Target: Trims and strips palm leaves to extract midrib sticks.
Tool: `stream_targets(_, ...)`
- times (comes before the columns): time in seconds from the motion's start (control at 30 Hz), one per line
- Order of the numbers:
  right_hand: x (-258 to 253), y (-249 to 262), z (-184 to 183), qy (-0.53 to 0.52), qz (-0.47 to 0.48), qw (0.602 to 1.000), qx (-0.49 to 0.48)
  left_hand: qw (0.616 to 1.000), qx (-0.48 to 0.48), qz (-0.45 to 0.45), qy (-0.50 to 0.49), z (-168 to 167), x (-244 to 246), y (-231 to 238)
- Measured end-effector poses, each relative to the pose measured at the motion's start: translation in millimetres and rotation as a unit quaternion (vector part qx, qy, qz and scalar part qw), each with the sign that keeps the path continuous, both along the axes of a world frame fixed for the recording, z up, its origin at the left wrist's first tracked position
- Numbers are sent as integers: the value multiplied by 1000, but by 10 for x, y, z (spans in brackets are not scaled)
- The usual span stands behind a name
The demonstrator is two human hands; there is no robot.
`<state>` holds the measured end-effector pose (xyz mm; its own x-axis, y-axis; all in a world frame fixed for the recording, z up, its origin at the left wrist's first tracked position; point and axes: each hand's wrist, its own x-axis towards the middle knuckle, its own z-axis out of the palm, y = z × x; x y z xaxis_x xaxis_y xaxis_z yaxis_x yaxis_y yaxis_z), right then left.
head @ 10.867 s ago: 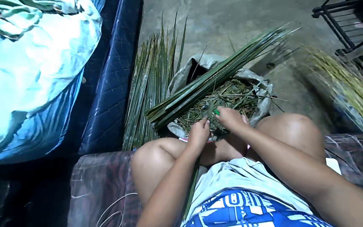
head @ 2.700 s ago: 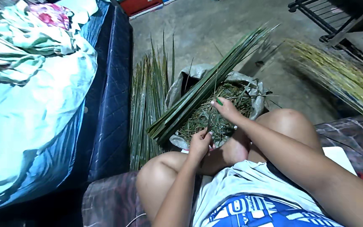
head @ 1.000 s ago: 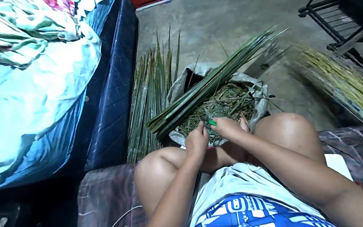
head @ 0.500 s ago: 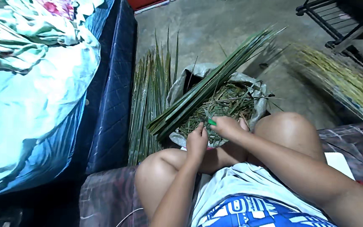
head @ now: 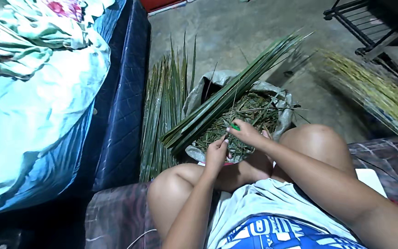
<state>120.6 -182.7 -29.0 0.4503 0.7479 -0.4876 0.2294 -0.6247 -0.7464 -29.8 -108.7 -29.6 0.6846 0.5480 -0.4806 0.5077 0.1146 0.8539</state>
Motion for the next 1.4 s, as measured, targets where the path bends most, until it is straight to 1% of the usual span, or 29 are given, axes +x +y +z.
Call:
stream_targets(0.07, 9, 24, -33, 57, -19, 998, 14, 999, -18, -31, 9, 19, -5, -10)
stream_targets(0.17, 169, 50, -160, 93, -86, 991, 34, 996, -40, -74, 30, 70, -1, -31)
stream_targets(0.23, 273, 50, -223, 77, -145, 985, 59, 996, -23, -82, 36, 85, 4, -46)
stream_targets(0.3, 337, 39, -250, 29, -172, 982, 77, 996, 15, -78, 28, 69, 3, -53)
stream_targets(0.37, 326, 18, -250, -9, -144, 987, 74, 994, 66, -78, 32, 24, 1, -41)
stream_targets(0.4, 279, 2, -208, -17, -108, 992, 59, 992, 87, -76, 39, -1, 1, -30)
stream_targets(0.47, 107, -41, -64, -28, -4, 1000, -1, 988, 120, -74, 59, -43, -4, 0)
stream_targets(0.53, -111, -94, 61, -28, 99, 993, -65, 985, 139, -66, 74, -50, -10, 20)
stream_targets(0.6, -300, -129, 121, -40, 148, 983, -99, 982, 149, -63, 94, -22, -14, 26)
stream_targets(0.7, -367, -61, 205, -134, 156, 966, -153, 975, 175, -74, 113, -10, -4, 20)
stream_targets(0.8, -194, 46, 99, -201, 101, 957, -183, 969, 187, -106, 122, 22, 25, 18)
stream_targets(0.87, -34, 76, 12, -212, 42, 960, -181, 964, 205, -117, 125, 18, 29, 1)
stream_targets(0.93, 64, 73, 9, -192, 9, 967, -169, 962, 210, -119, 125, 25, 13, -14)
stream_targets(1.0, 29, 45, 78, -147, 31, 975, -161, 963, 204, -118, 131, 32, 13, -3)
stream_targets(1.1, -195, -53, 108, -54, 104, 984, -134, 964, 198, -110, 141, 50, 23, 27)
stream_targets(1.17, -327, -87, 93, -28, 125, 984, -127, 957, 213, -109, 161, 44, 30, 31)
stream_targets(1.3, -307, -23, 141, -113, 128, 968, -184, 941, 238, -142, 194, 100, 53, 4)
stream_targets(1.4, -260, 74, 111, -172, 126, 958, -194, 930, 257, -149, 218, 117, 122, 27)
